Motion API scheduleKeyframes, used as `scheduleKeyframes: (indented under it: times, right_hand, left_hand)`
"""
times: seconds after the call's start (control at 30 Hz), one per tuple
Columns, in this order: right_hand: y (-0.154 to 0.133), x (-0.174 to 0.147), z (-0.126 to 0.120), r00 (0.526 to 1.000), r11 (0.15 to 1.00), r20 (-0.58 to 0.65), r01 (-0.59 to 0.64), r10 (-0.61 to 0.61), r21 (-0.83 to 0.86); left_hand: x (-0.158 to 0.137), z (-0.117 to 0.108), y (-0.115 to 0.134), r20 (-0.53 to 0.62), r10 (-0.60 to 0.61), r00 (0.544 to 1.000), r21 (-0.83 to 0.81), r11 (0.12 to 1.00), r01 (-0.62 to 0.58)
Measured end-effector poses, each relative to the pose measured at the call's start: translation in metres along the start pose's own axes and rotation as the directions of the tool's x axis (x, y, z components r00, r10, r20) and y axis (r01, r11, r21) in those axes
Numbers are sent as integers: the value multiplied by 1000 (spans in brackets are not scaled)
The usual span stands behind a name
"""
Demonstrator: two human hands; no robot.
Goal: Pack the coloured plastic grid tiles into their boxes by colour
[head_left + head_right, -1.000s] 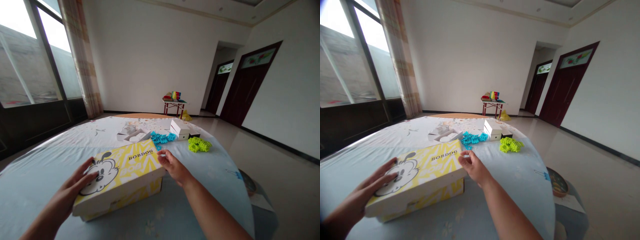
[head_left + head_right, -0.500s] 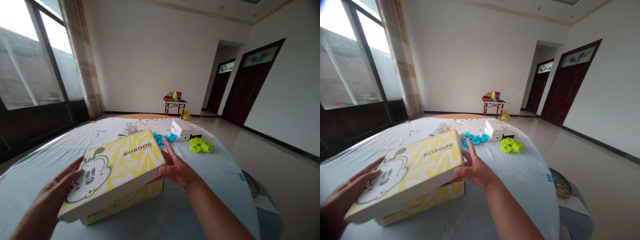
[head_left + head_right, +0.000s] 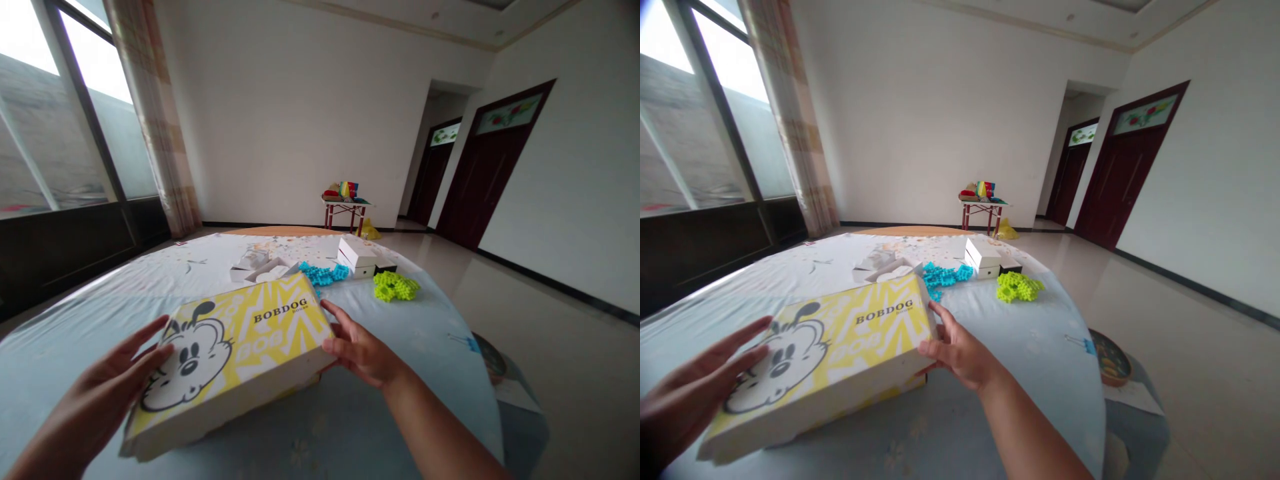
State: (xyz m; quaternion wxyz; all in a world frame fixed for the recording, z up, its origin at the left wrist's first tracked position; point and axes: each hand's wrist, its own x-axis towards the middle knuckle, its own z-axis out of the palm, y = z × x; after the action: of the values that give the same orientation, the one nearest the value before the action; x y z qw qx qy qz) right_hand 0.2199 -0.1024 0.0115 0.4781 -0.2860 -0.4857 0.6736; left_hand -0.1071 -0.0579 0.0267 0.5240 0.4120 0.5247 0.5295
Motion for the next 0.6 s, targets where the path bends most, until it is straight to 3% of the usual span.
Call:
scheduleKeyframes:
  times: [0.23,0.6]
  right_hand:
    - [3,-9,0,999,998,-27,-46,45,-41]
    - [10,-8,11,975,980,-215,18,-62,-200]
  left_hand:
    - [-1,3,0,18,33,999,71,997,-34]
    - [2,7,-8,-77,90,993,191,979,-74]
